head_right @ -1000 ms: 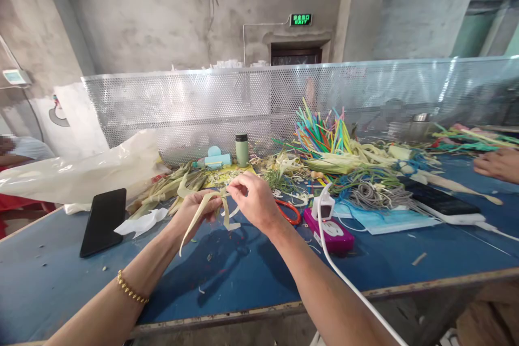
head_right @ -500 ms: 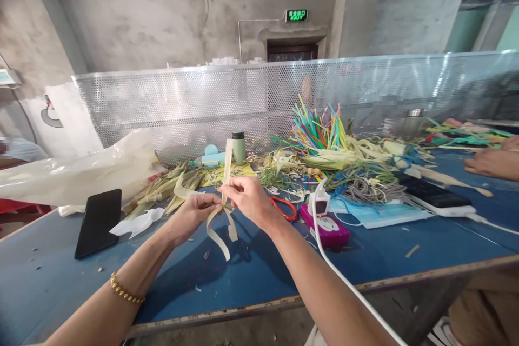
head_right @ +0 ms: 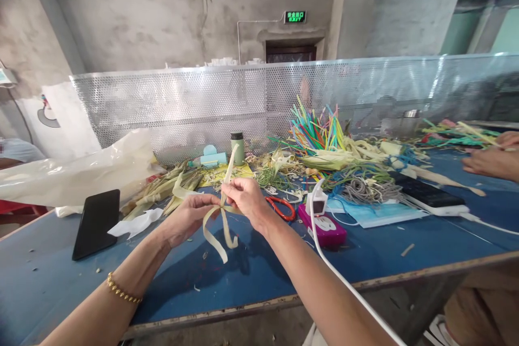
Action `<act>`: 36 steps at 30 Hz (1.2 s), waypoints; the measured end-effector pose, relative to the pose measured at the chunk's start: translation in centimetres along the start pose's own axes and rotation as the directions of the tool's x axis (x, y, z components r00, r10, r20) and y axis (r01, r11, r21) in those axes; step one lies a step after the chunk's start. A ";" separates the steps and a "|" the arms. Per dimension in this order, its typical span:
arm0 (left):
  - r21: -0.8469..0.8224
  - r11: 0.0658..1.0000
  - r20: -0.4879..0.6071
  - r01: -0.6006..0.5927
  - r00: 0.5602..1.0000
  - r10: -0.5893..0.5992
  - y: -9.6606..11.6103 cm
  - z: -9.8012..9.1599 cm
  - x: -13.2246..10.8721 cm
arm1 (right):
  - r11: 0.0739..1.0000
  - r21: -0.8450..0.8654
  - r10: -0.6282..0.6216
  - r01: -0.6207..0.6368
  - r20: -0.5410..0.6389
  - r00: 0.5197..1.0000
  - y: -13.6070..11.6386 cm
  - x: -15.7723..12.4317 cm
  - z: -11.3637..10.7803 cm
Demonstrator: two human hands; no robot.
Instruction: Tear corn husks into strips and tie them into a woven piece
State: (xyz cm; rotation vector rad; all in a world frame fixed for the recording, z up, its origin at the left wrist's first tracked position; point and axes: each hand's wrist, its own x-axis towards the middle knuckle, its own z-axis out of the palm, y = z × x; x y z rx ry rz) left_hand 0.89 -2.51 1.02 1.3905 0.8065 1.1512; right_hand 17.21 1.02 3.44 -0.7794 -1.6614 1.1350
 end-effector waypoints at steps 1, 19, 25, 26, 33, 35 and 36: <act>-0.018 1.000 -0.009 0.011 1.000 -0.011 0.0 0.0 0.0 | 1.000 0.005 -0.003 0.003 0.007 1.000 -0.1 0.0 0.0; 0.270 0.949 0.122 -0.163 0.983 0.134 0.4 0.4 -0.3 | 0.935 0.353 0.058 -0.037 -0.048 0.997 0.2 1.2 -1.1; 0.110 0.977 0.259 -0.185 0.954 0.151 1.0 0.6 -1.0 | 0.838 0.503 0.264 -0.213 -0.032 0.964 0.6 2.2 -1.8; 0.054 0.983 0.250 -0.173 0.956 0.154 1.0 0.6 -1.0 | 0.830 0.508 0.283 -0.231 -0.026 0.959 0.6 2.4 -2.0; -0.240 0.968 -0.105 -0.077 0.993 0.053 0.2 -0.5 0.2 | 0.981 0.125 0.162 -0.150 -0.087 0.983 0.9 2.0 -2.6; -0.256 0.965 -0.147 -0.060 0.989 0.022 -0.1 -0.7 0.6 | 0.998 -0.049 0.030 -0.029 0.023 0.999 0.9 1.5 -2.0; -0.256 0.965 -0.149 -0.054 0.989 0.016 -0.2 -0.7 0.8 | 0.992 -0.121 -0.018 0.027 0.075 0.997 1.0 1.3 -1.7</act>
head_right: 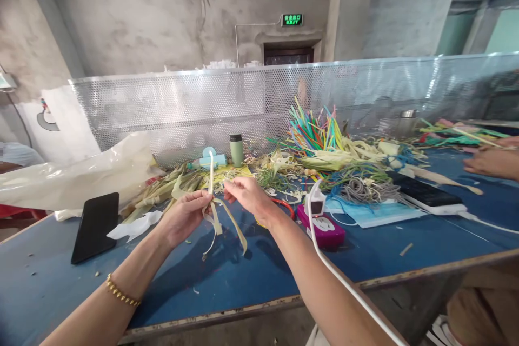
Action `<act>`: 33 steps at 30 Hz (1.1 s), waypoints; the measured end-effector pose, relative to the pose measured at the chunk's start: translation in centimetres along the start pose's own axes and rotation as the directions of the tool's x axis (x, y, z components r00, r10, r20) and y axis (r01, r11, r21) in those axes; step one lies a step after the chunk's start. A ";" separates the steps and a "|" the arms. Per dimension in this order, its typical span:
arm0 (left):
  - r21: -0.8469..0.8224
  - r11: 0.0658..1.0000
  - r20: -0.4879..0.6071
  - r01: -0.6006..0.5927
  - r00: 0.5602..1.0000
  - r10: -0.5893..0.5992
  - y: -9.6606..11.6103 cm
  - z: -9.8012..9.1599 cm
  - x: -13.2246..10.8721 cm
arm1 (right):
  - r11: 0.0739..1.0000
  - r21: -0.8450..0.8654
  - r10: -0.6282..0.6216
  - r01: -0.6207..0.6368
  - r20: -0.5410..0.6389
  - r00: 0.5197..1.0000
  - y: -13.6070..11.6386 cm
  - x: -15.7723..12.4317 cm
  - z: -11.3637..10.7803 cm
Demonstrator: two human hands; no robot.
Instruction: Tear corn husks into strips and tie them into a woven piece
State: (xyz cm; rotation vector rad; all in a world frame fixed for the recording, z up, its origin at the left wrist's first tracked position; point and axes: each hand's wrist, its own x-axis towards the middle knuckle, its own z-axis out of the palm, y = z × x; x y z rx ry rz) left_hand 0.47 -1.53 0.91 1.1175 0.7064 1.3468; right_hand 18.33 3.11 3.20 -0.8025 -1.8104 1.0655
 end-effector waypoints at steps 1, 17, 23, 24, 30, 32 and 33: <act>0.004 1.000 0.002 0.003 1.000 -0.003 -0.1 0.0 0.1 | 0.997 -0.067 -0.041 0.043 0.036 0.999 0.0 -0.2 0.4; -0.040 0.998 -0.019 0.042 0.999 -0.043 0.3 -0.1 -0.1 | 0.998 -0.067 0.020 -0.011 0.130 0.991 -0.6 -1.2 1.9; -0.101 0.992 0.017 0.073 0.997 -0.072 0.6 0.1 -0.2 | 0.983 0.140 0.104 -0.121 0.127 0.986 -1.3 -1.5 2.1; -0.096 0.992 0.035 0.081 0.996 -0.078 0.6 0.2 -0.2 | 0.982 0.150 0.096 -0.115 0.128 0.987 -1.2 -1.5 2.1; -0.084 0.993 0.057 0.086 0.995 -0.081 0.4 0.0 -0.2 | 0.987 -0.108 -0.126 0.121 -0.048 0.991 -0.6 -0.6 1.5; -0.107 0.992 0.014 0.062 0.998 -0.061 0.3 -0.1 0.0 | 0.900 -0.351 -0.341 0.259 -0.196 0.919 -0.5 -0.6 1.2; -0.114 0.992 0.001 0.049 0.999 -0.050 0.3 -0.2 0.1 | 0.853 -0.439 -0.414 0.284 -0.235 0.879 -0.5 -0.6 1.1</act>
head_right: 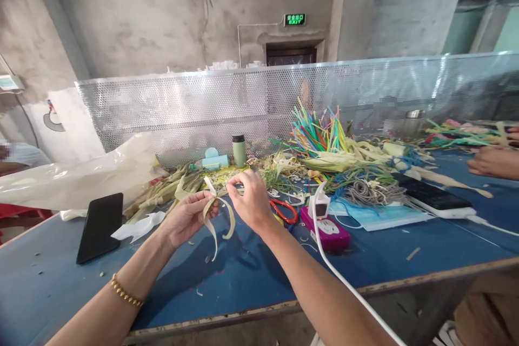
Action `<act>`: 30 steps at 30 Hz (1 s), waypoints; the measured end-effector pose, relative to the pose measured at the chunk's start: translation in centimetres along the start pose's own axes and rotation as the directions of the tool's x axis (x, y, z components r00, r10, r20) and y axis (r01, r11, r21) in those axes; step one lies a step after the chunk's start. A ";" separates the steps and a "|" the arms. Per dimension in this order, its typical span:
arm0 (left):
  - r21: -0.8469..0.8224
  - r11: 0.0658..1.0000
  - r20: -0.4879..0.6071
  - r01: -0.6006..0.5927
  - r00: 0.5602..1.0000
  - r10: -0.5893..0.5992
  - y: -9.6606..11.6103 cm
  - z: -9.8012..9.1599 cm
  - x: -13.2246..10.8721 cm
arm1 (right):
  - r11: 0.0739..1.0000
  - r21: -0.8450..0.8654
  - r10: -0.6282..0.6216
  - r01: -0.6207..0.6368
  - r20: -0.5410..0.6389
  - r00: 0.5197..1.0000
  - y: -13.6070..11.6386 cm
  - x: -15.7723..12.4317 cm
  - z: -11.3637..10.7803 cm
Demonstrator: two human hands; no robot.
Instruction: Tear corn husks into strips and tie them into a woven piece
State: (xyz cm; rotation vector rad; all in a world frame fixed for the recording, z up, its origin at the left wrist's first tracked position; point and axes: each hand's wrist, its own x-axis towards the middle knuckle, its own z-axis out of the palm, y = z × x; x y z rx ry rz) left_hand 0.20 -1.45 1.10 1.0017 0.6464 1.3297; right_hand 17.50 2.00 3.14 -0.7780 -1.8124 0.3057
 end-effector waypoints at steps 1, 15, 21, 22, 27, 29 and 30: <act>-0.005 1.000 -0.007 -0.012 1.000 0.012 -0.1 -0.1 0.1 | 0.998 -0.055 -0.022 0.021 -0.024 0.999 0.0 0.0 -0.1; 0.336 0.925 0.017 -0.176 0.983 0.181 -1.2 0.6 0.3 | 0.972 0.057 0.194 -0.230 0.368 0.910 -0.2 -0.4 0.6; 0.441 0.866 -0.107 -0.238 0.944 0.314 -1.7 -0.2 1.0 | 0.968 0.008 0.231 -0.253 0.375 0.898 0.0 -0.5 1.2; 0.466 0.854 -0.135 -0.232 0.935 0.328 -1.7 -0.2 1.0 | 0.973 -0.023 0.222 -0.230 0.359 0.907 -0.1 -0.4 1.2; 0.518 0.819 -0.110 -0.245 0.931 0.348 -1.6 0.0 1.0 | 0.900 0.149 0.322 -0.409 0.405 0.856 -0.9 -0.6 1.1; 0.507 0.826 -0.081 -0.246 0.940 0.330 -1.6 0.2 0.9 | 0.821 0.254 0.344 -0.511 0.492 0.799 -1.0 -0.7 1.0; 0.509 0.826 -0.074 -0.243 0.943 0.324 -1.7 0.2 0.9 | 0.801 0.271 0.348 -0.533 0.513 0.784 -0.9 -0.8 0.9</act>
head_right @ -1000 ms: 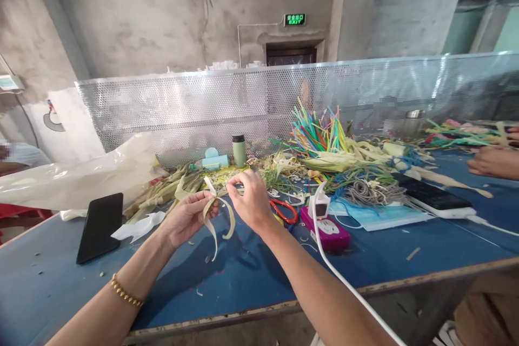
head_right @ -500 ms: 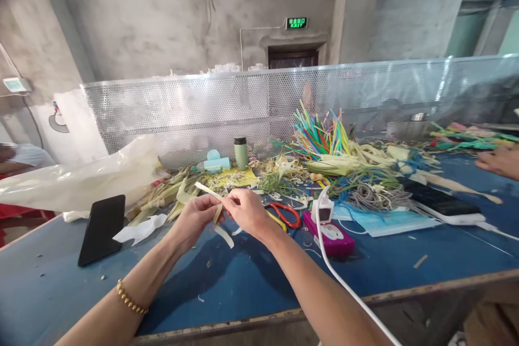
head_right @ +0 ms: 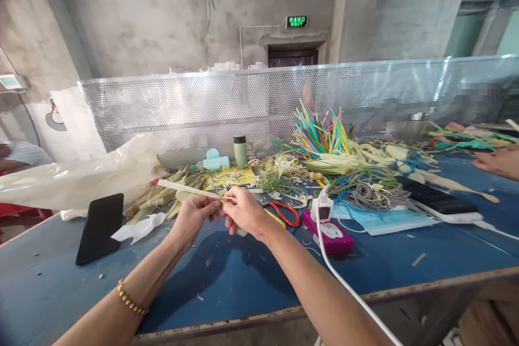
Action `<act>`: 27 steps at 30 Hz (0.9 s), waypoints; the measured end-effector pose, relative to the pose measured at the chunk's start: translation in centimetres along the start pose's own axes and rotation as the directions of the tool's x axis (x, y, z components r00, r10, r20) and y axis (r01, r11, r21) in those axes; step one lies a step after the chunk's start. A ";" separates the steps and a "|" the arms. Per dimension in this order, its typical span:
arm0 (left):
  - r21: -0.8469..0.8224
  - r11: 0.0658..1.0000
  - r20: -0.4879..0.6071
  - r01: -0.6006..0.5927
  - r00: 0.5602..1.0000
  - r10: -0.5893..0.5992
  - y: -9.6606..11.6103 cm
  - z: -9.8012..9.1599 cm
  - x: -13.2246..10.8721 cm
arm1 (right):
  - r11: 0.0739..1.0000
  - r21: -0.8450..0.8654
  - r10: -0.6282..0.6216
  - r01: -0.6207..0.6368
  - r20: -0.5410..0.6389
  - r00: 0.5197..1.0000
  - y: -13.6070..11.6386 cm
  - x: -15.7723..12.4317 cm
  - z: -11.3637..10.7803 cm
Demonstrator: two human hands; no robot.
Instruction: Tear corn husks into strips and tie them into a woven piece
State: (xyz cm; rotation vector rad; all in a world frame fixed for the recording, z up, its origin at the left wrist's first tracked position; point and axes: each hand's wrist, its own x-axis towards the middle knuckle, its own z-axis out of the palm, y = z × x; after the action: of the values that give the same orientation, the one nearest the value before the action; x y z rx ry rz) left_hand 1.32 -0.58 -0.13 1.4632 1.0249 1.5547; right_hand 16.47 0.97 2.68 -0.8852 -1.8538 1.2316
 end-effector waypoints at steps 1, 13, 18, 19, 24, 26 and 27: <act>0.010 1.000 0.006 0.001 1.000 -0.001 0.0 0.0 0.0 | 1.000 -0.001 0.007 -0.007 0.000 1.000 0.1 0.0 -0.1; -0.028 0.999 0.036 -0.046 0.998 0.047 0.7 0.3 -0.6 | 0.998 0.026 0.065 -0.064 -0.060 0.996 -0.4 0.1 -0.5; -0.085 0.996 0.061 -0.001 0.998 0.006 1.0 0.4 -0.9 | 0.997 0.071 0.018 -0.013 -0.078 0.997 -0.3 0.0 -0.4; -0.108 0.994 0.072 -0.002 0.997 0.010 1.0 0.4 -0.9 | 0.997 0.084 0.006 0.001 -0.086 0.996 -0.3 0.0 -0.4; -0.257 0.966 0.126 0.040 0.992 -0.007 1.0 0.4 -0.7 | 0.997 0.066 -0.023 0.030 -0.096 0.995 0.1 0.2 -0.1; -0.285 0.956 0.119 0.066 0.992 -0.033 1.0 0.3 -0.6 | 0.996 0.087 -0.024 0.028 -0.053 0.998 0.0 0.1 0.0; -0.291 0.954 0.111 0.075 0.993 -0.045 1.0 0.3 -0.5 | 0.994 0.107 -0.026 0.029 -0.035 0.999 0.0 0.1 0.0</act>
State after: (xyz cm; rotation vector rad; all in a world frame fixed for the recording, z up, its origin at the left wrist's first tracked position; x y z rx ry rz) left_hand 1.60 -1.46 0.61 1.2781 0.7333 1.4987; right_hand 16.42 1.08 2.71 -0.8141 -1.7505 1.2793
